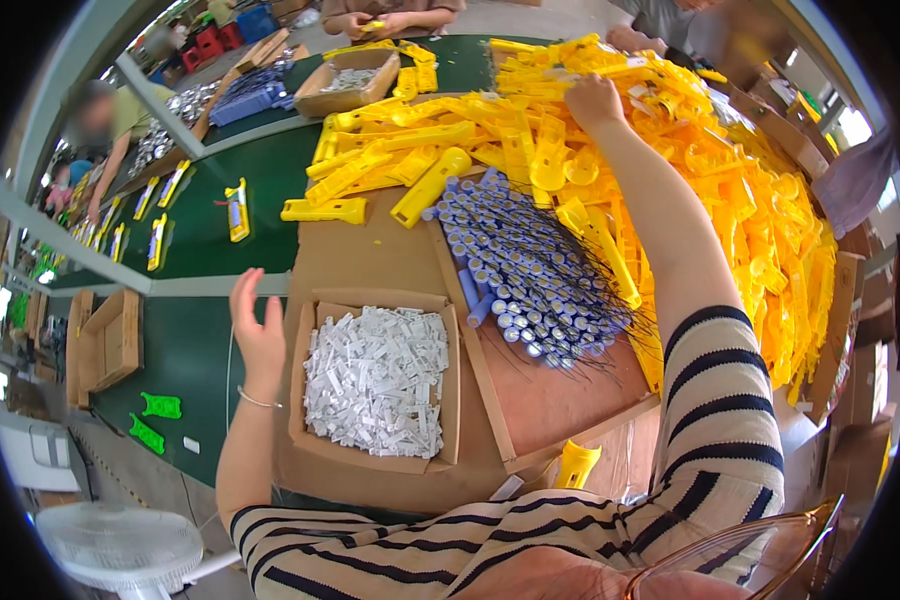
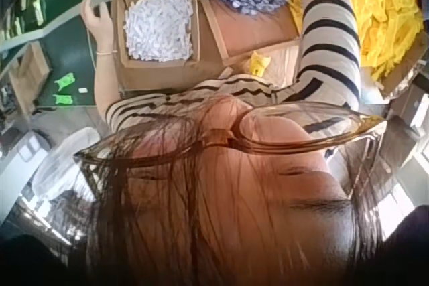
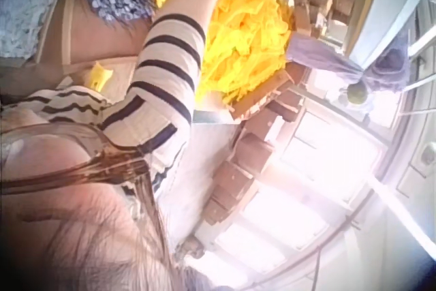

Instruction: Assembling electronic and internal components into yellow flashlight housings.

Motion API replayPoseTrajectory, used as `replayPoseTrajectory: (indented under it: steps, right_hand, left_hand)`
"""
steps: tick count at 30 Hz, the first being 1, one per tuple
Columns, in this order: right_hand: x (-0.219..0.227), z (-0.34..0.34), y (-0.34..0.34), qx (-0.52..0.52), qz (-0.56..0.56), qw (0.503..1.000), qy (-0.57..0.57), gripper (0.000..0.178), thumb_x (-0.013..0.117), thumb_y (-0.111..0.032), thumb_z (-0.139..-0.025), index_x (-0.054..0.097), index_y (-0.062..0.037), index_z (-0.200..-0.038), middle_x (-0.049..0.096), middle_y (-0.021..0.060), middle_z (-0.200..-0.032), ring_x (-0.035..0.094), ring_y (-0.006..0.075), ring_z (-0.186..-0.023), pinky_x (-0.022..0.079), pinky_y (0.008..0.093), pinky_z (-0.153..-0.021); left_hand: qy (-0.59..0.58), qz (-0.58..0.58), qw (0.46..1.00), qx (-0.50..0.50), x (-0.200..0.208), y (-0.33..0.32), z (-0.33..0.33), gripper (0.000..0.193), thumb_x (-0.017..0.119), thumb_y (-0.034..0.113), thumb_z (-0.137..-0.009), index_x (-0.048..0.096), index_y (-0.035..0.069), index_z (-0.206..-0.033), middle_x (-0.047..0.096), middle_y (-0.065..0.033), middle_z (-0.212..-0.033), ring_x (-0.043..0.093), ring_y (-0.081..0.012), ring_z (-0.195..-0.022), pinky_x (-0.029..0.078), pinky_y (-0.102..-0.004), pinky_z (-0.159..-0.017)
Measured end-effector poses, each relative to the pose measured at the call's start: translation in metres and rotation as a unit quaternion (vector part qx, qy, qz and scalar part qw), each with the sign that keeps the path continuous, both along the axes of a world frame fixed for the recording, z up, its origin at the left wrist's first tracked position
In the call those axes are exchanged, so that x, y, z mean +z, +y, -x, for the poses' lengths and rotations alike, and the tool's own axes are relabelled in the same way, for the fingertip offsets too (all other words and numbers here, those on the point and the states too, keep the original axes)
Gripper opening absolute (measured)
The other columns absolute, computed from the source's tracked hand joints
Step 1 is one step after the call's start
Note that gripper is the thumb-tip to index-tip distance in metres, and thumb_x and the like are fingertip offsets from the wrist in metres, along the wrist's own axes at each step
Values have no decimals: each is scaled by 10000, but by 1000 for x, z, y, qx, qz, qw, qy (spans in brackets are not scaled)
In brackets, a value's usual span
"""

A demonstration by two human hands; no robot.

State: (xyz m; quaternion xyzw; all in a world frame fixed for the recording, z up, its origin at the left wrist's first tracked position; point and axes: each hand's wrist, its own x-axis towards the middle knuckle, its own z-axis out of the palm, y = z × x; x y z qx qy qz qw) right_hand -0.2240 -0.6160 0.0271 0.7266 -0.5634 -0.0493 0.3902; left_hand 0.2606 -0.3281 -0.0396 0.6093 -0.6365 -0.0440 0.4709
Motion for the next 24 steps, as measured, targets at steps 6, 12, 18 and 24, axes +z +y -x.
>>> replayPoseTrajectory:
  steps: [6, 12, 18, 24]
  right_hand:
    - [-5, 27, -15, -61, 66, 988, -125, 190, 490, -225, -871, 667, -157, -860, 643, 48, -912, 634, 214, -898, 523, 365, -716]
    - [-12, 21, -23, -26, 51, 996, -65, 146, 473, -194, -867, 605, -141, -900, 667, 48, -797, 663, 234, -762, 488, 393, -743]
    - [46, 6, 79, 103, 71, 934, -334, 179, 544, -232, -845, 595, -62, -864, 655, 143, -765, 662, 222, -710, 487, 372, -627]
    - [85, -39, 269, 259, -83, 604, -749, 186, 677, -111, -801, 624, 6, -935, 607, 33, -701, 546, 45, -650, 442, 220, -609]
  left_hand:
    - [27, -11, 997, -68, 31, 49, 39, 335, 540, -38, -798, 548, 12, -1130, 488, -120, -1237, 473, -230, -1145, 376, -319, -959]
    - [9, -46, 996, -80, 39, 118, 53, 247, 583, 14, -788, 600, 11, -1035, 546, -144, -1144, 534, -283, -1074, 413, -342, -921]
    - [88, -55, 989, -103, 49, 155, 82, 251, 576, 1, -800, 596, 4, -1051, 565, -144, -1128, 547, -270, -1060, 423, -334, -912]
    - [218, -13, 949, -228, 81, 146, 143, 493, 580, 13, -813, 438, -12, -1285, 481, -150, -1272, 488, -228, -1156, 365, -345, -988]
